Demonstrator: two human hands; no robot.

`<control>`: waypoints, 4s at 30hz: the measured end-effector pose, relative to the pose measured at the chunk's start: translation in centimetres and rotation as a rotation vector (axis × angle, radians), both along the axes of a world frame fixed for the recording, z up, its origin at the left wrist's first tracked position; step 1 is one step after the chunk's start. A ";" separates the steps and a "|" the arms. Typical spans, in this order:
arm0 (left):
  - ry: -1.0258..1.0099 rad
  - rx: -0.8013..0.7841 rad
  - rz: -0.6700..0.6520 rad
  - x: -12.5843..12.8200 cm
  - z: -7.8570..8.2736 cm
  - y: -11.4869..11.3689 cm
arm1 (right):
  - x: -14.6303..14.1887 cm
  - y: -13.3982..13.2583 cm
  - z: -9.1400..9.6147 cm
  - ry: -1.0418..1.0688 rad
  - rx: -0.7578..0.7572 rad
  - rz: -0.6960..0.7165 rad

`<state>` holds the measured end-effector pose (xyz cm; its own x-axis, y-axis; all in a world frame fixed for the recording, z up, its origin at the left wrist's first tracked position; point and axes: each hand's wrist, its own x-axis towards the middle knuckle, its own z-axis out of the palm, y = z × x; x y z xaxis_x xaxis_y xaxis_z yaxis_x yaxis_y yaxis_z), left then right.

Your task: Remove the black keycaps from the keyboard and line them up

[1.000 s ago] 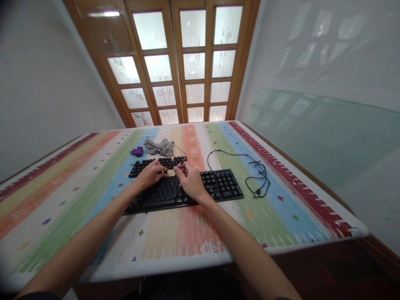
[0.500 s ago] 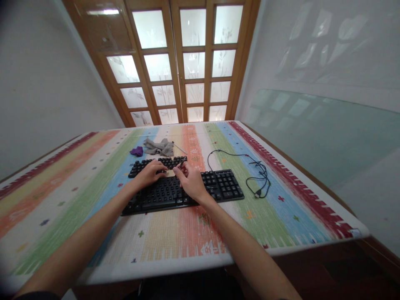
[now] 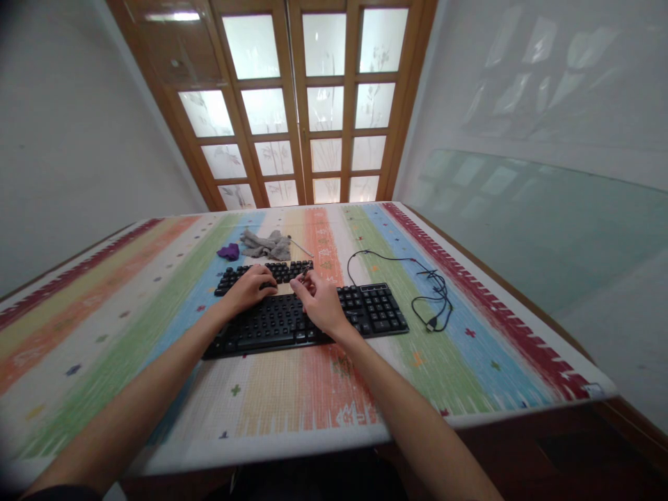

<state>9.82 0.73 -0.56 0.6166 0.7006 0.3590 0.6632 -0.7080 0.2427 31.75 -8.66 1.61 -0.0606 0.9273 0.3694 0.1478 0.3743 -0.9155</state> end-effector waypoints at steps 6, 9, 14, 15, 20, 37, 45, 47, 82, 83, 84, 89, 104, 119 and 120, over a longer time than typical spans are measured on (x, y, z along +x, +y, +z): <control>-0.026 0.018 0.018 0.0 -0.3 0.2 | 0.1 0.0 0.1 -0.017 -0.010 -0.014; -0.031 0.026 0.029 -0.1 -0.4 0.2 | 0.3 0.1 0.3 -0.020 -0.016 0.004; -0.043 0.051 0.060 -0.2 -0.5 0.3 | 0.8 0.1 0.6 -0.048 -0.026 0.117; -0.046 0.053 0.067 -0.2 -0.4 0.3 | 1.0 0.1 0.6 -0.063 -0.030 0.143; -0.026 0.084 0.106 -0.1 0.3 -0.9 | 2.2 0.0 1.1 -0.156 -0.059 0.281; -0.120 -0.139 -0.060 1.7 0.1 -8.8 | 0.9 -0.4 -0.5 -0.225 -0.118 0.474; -0.072 -0.110 -0.016 1.5 -0.3 -8.8 | 0.8 0.3 -0.5 -0.313 -0.004 0.285; -0.075 -0.117 -0.015 1.5 -0.3 -8.8 | 0.7 0.8 -1.0 -0.286 -0.037 0.206; -0.424 -0.120 0.066 2.7 1.3 -8.8 | 1.0 0.7 -0.5 -0.076 0.035 0.172; -0.419 -0.094 0.065 2.7 1.2 -8.8 | 0.8 0.7 -0.6 -0.066 0.035 0.156; -0.417 -0.072 0.066 2.7 1.2 -8.7 | 0.7 0.7 -0.7 -0.052 0.036 0.137; -0.463 -0.020 0.099 2.7 1.3 -8.2 | 0.2 0.6 -1.1 0.014 0.043 0.052; -0.002 0.099 -0.013 2.6 0.6 -1.6 | 0.3 0.4 -0.4 0.098 0.001 -0.027; 0.038 0.108 0.032 1.9 -0.1 -0.5 | 0.4 0.3 -0.1 0.116 -0.008 -0.007; 0.040 0.108 0.035 1.9 -0.1 -0.5 | 0.4 0.3 -0.1 0.111 -0.010 -0.005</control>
